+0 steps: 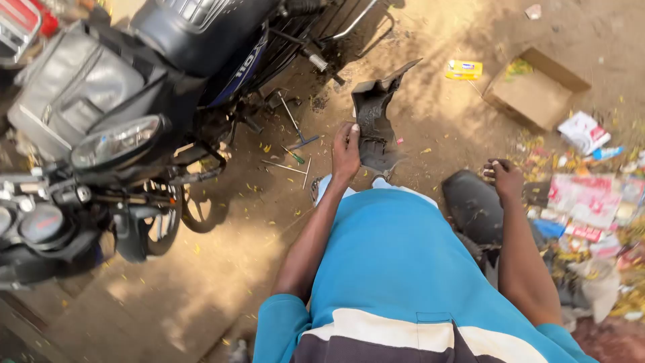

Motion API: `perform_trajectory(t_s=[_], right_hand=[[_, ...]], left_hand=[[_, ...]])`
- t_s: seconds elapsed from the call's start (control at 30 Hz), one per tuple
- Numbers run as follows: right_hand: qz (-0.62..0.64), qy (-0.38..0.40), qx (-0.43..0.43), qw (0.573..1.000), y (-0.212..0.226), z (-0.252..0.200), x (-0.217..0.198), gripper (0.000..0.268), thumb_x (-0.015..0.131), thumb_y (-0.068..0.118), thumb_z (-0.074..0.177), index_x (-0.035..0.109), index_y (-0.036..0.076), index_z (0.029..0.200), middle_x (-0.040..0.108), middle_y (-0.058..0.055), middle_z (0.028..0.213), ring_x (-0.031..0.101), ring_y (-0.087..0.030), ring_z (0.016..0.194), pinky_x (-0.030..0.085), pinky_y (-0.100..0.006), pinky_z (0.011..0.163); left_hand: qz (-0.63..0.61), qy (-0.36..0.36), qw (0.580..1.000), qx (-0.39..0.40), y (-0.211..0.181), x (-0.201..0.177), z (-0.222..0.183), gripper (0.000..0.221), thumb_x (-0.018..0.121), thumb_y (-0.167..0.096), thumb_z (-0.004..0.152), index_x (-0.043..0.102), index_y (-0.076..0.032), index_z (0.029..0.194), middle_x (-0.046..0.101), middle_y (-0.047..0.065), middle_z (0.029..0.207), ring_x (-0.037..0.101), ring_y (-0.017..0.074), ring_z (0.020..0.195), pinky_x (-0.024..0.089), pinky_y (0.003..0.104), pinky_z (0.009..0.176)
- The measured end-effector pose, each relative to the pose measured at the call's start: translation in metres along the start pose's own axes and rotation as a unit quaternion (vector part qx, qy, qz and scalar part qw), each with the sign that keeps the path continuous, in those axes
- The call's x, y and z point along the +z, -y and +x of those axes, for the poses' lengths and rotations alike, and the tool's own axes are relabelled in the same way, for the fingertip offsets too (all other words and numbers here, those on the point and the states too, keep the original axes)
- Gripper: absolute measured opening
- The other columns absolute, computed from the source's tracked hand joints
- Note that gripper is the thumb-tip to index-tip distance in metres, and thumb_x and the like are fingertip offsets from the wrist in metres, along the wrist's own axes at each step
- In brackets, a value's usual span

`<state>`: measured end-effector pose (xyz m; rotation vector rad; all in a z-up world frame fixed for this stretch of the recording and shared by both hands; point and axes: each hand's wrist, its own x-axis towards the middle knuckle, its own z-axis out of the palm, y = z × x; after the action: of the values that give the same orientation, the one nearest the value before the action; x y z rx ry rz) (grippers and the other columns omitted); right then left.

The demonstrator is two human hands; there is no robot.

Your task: Scraping mud and dirt from a motorcycle fender using a screwdriver.

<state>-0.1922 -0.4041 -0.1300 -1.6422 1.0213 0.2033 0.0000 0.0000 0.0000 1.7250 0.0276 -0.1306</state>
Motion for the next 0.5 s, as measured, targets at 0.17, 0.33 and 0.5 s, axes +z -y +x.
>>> perform_trajectory(t_s=[0.17, 0.33, 0.5], right_hand=[[-0.088, 0.121, 0.009, 0.989, 0.018, 0.048, 0.021, 0.027, 0.055, 0.021, 0.106, 0.067, 0.004, 0.123, 0.073, -0.007, 0.104, 0.068, -0.014, 0.085, 0.05, -0.028, 0.065], [-0.185, 0.23, 0.053, 0.954, 0.026, 0.084, 0.065, 0.029, 0.055, 0.025, 0.104, 0.068, 0.007, 0.123, 0.073, -0.005, 0.105, 0.066, -0.016, 0.086, 0.051, -0.032, 0.067], [-0.283, 0.306, 0.042, 0.908, 0.09, 0.097, 0.112, 0.03, 0.057, 0.025, 0.101, 0.068, 0.009, 0.123, 0.074, -0.005, 0.107, 0.068, -0.017, 0.089, 0.052, -0.034, 0.073]], left_hand=[[-0.013, -0.106, 0.994, -0.039, -0.01, -0.008, -0.011, 0.027, 0.05, -0.019, 0.107, 0.06, 0.006, 0.104, 0.06, 0.011, 0.096, 0.057, 0.0197, 0.092, 0.046, 0.031, 0.089], [0.036, -0.218, 0.974, -0.052, -0.009, -0.043, -0.023, 0.031, 0.05, -0.021, 0.107, 0.062, 0.007, 0.105, 0.061, 0.012, 0.096, 0.059, 0.0205, 0.092, 0.046, 0.032, 0.087], [0.008, -0.346, 0.936, -0.069, 0.016, -0.077, -0.029, 0.031, 0.052, -0.022, 0.107, 0.06, 0.008, 0.105, 0.063, 0.011, 0.098, 0.056, 0.0177, 0.092, 0.047, 0.031, 0.086]])
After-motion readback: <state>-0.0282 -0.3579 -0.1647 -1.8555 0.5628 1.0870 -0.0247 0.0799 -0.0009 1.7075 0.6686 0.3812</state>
